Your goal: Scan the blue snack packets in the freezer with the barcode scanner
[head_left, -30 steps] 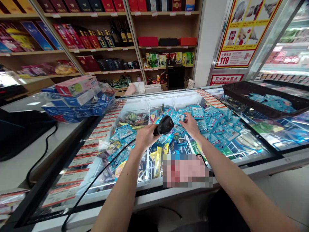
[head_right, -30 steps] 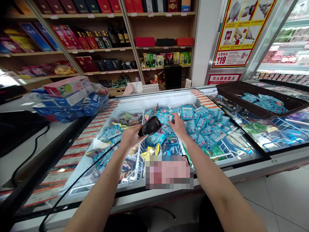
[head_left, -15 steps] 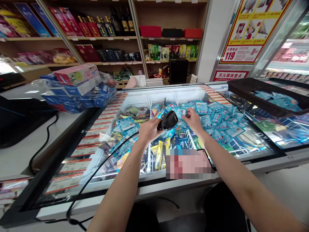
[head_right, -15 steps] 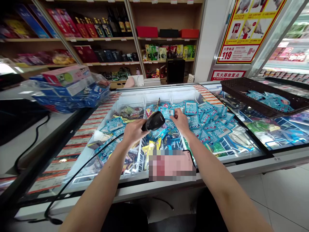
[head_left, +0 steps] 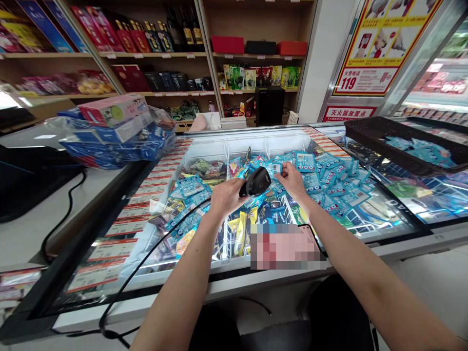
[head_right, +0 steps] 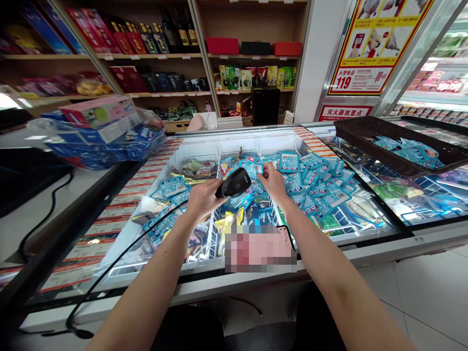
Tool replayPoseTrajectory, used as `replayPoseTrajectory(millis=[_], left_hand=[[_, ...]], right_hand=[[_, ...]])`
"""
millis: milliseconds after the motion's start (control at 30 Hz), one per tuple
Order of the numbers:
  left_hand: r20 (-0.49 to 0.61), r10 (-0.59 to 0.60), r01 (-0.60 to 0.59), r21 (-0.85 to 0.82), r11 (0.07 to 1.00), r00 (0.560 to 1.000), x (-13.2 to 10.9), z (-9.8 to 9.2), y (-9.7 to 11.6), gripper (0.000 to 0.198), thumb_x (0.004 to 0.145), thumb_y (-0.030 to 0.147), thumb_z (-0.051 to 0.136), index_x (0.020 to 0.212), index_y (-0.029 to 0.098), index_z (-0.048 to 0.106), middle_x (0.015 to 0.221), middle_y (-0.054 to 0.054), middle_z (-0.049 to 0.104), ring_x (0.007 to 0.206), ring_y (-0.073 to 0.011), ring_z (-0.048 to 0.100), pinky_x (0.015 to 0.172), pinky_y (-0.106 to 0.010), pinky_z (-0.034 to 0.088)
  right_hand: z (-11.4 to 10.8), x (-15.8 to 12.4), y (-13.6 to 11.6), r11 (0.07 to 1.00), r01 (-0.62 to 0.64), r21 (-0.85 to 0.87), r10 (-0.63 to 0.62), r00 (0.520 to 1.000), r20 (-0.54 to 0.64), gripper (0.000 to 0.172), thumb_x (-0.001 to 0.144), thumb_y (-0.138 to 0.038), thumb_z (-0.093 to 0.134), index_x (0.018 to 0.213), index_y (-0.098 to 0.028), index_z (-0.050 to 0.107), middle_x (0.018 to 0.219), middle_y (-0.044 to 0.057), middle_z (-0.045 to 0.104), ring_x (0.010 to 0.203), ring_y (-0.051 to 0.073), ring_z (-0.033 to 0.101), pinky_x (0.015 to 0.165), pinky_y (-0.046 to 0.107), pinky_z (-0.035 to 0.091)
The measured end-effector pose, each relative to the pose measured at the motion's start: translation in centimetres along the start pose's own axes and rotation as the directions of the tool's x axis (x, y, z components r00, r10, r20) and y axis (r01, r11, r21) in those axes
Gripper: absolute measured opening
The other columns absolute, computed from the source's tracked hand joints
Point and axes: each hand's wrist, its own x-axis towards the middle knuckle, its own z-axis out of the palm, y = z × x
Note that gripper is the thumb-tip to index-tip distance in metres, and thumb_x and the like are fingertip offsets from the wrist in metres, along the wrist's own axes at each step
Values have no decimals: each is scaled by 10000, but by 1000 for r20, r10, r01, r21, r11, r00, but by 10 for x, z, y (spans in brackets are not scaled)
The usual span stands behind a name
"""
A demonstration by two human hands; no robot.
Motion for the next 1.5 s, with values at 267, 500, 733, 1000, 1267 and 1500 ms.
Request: replayPoseTrajectory(millis=[267, 500, 733, 1000, 1267, 1500], left_hand=[[14, -5, 5, 11, 1000, 1000, 0, -1, 2, 316, 755, 359, 518, 1031, 224, 593, 950, -47, 660, 839, -197, 606, 614, -266, 399], [6, 4, -4, 17, 1000, 1000, 0, 1, 0, 305, 763, 357, 517, 1030, 229, 588, 951, -39, 659, 826, -198, 610, 595, -274, 382], [7, -7, 7, 6, 1000, 1000, 0, 0, 0, 311, 764, 364, 523, 1038, 231, 587, 970, -43, 659, 837, -201, 610, 600, -276, 383], [2, -26, 26, -7, 1000, 1000, -2, -2, -1, 331, 760, 346, 526, 1065, 232, 584, 983, -53, 656, 864, -204, 608, 632, -275, 399], [1, -29, 29, 32, 999, 1000, -3, 0, -6, 320, 776, 355, 510, 1065, 236, 577, 978, -53, 651, 885, -221, 606, 621, -285, 393], [28, -43, 42, 59, 997, 999, -1, -1, -7, 331, 777, 357, 506, 1081, 237, 561, 994, -57, 638, 914, -222, 597, 648, -292, 412]], right_hand=[[-1, 0, -1, 1000, -13, 3, 13, 1000, 17, 263, 768, -414, 546, 944, -231, 477, 672, -20, 575, 603, 169, 548, 612, 297, 433], [-2, -1, -2, 1000, -13, 16, 12, 1000, 20, 266, 763, -413, 552, 941, -229, 482, 711, -12, 588, 636, 172, 561, 615, 291, 429], [0, -1, -1, 1000, -10, -1, 10, 1000, 20, 296, 771, -415, 548, 991, -224, 491, 695, -10, 578, 621, 172, 549, 591, 290, 427], [-7, -7, -14, 993, 99, -59, -99, 995, 2, 476, 842, -334, 448, 1310, -261, 400, 873, 35, 581, 711, 176, 559, 714, 329, 473], [-11, -3, -7, 963, 82, -256, -110, 989, -99, 372, 834, -254, 467, 1194, -200, 544, 1142, 121, 477, 956, 228, 517, 889, 396, 431], [-19, -9, -22, 890, 166, -425, -215, 974, -69, 285, 843, -226, 461, 1081, -231, 618, 1222, 107, 481, 1145, 308, 366, 947, 515, 318]])
